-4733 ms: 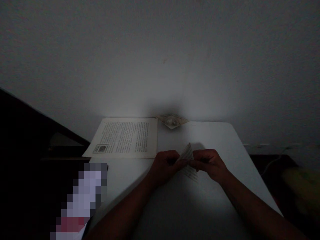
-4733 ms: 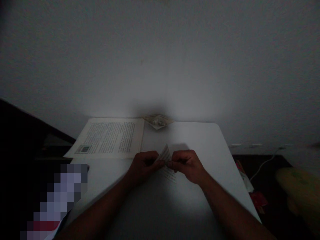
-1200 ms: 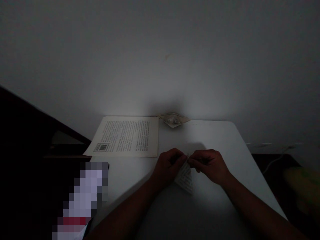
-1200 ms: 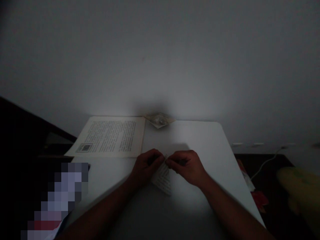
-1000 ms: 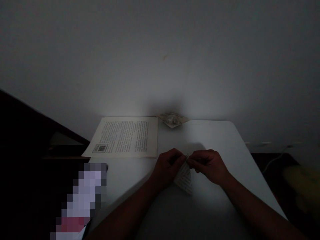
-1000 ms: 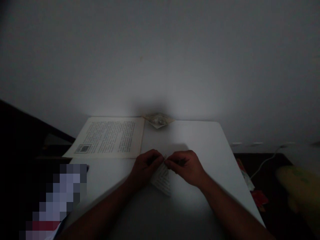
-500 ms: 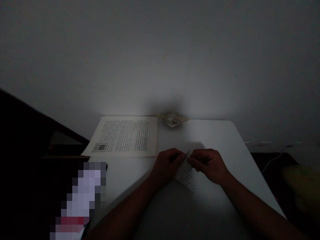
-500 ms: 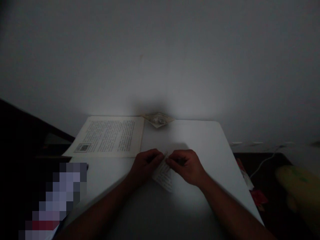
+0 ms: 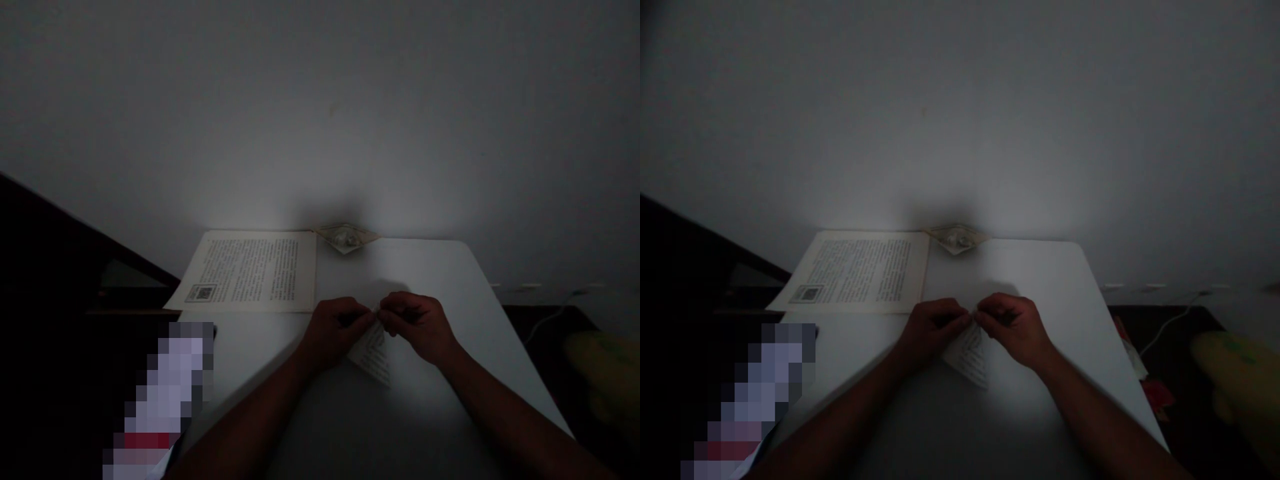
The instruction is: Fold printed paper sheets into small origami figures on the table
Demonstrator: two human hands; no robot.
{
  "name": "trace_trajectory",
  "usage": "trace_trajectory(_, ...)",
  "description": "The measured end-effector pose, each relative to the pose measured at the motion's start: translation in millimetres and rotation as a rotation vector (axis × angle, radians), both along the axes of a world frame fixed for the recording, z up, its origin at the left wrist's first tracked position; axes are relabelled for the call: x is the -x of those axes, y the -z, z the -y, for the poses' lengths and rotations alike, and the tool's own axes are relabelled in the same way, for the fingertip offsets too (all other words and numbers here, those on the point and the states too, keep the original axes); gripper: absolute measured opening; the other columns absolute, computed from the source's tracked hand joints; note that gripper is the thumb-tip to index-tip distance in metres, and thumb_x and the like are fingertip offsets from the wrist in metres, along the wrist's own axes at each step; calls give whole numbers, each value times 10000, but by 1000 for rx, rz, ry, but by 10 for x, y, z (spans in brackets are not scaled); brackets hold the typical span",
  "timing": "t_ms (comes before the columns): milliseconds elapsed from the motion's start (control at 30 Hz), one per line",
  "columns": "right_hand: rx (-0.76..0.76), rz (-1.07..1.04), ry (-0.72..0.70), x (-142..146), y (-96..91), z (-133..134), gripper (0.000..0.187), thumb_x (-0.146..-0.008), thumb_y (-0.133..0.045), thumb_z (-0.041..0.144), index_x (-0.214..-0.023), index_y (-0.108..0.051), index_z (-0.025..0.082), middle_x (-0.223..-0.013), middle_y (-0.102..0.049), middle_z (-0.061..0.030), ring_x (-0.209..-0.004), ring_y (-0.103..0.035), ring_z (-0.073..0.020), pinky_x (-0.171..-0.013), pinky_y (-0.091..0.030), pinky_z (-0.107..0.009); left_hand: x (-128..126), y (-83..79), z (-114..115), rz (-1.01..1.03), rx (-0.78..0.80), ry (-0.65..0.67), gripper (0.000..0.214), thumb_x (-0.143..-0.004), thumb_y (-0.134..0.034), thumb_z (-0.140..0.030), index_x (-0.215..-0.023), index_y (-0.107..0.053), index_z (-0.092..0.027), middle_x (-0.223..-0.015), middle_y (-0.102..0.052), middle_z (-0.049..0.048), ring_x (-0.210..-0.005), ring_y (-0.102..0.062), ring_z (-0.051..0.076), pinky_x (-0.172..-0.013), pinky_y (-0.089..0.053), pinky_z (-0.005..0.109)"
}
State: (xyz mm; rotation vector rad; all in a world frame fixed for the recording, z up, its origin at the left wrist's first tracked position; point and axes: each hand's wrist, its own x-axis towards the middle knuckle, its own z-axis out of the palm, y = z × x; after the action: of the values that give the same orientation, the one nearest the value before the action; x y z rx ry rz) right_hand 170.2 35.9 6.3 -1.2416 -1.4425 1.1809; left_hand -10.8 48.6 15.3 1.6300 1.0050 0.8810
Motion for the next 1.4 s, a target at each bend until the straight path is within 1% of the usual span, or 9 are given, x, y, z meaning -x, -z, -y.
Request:
trace_trajectory(133,-68,65,-13,-12,-42,2,166,-761,-677,330,-725,-674,168,-567,-569,2,-473,-495,-94,-423,-399,-218,-11,30,12,-28,-13,36,200,-812,-589,-290,-701,-678,-150,-650,-617,0,-601,-528,105,-572,-389,216)
trace_trajectory(300,-116,118,-51,-3,-88,-8,122,-763,-667,280,-713,-677,170,-580,-582,6,-467,-493,-81,-422,-392,-205,-23,43,31,9,28,18,158,-803,-586,-266,-774,-668,-134,-693,-637,14,-633,-555,117,-594,-415,224)
trace_trajectory(467,-30,60,-23,16,-68,-3,192,-756,-672,352,-730,-682,162,-513,-566,12,-435,-502,-93,-405,-411,-213,-25,10,41,30,33,-26,150,-791,-606,-270,-733,-653,-140,-662,-621,2,-615,-546,111,-581,-412,217)
trace_trajectory(633,-59,92,16,15,-85,4,166,-696,-724,329,-688,-691,167,-537,-608,-4,-439,-516,-94,-399,-419,-208,-31,27,46,43,60,-44,179,-800,-611,-312,-766,-664,-144,-682,-641,9,-629,-566,117,-595,-432,221)
trace_trajectory(767,-19,33,49,10,-73,-12,203,-709,-713,361,-683,-683,162,-486,-579,5,-410,-505,-96,-381,-412,-212,-24,19,33,46,104,-32,183,-786,-623,-312,-746,-671,-140,-681,-657,14,-618,-577,117,-596,-443,223)
trace_trajectory(900,56,-22,-8,-6,-32,-31,242,-716,-711,398,-719,-686,158,-491,-594,1,-431,-531,-107,-418,-441,-231,-10,-2,31,27,104,-62,175,-775,-630,-302,-709,-666,-144,-636,-640,3,-583,-559,111,-559,-428,216)
trace_trajectory(1067,62,-27,-45,-22,-20,-27,219,-716,-717,375,-699,-683,159,-489,-603,3,-427,-526,-100,-424,-435,-229,-15,17,34,40,99,-73,182,-776,-631,-310,-713,-660,-143,-636,-634,3,-589,-559,111,-569,-432,219)
trace_trajectory(1300,18,-32,77,-32,-17,-70,236,-731,-694,388,-687,-677,157,-469,-597,5,-415,-540,-114,-416,-459,-244,-17,52,14,59,91,-79,186,-801,-599,-319,-797,-649,-140,-685,-647,11,-627,-580,123,-587,-448,230)
trace_trajectory(1400,-30,15,161,-24,5,-80,235,-725,-696,397,-715,-687,162,-501,-620,-6,-434,-565,-129,-433,-492,-262,-6,41,20,-12,11,-118,179,-818,-583,-310,-823,-648,-144,-708,-658,20,-640,-589,129,-596,-456,238)
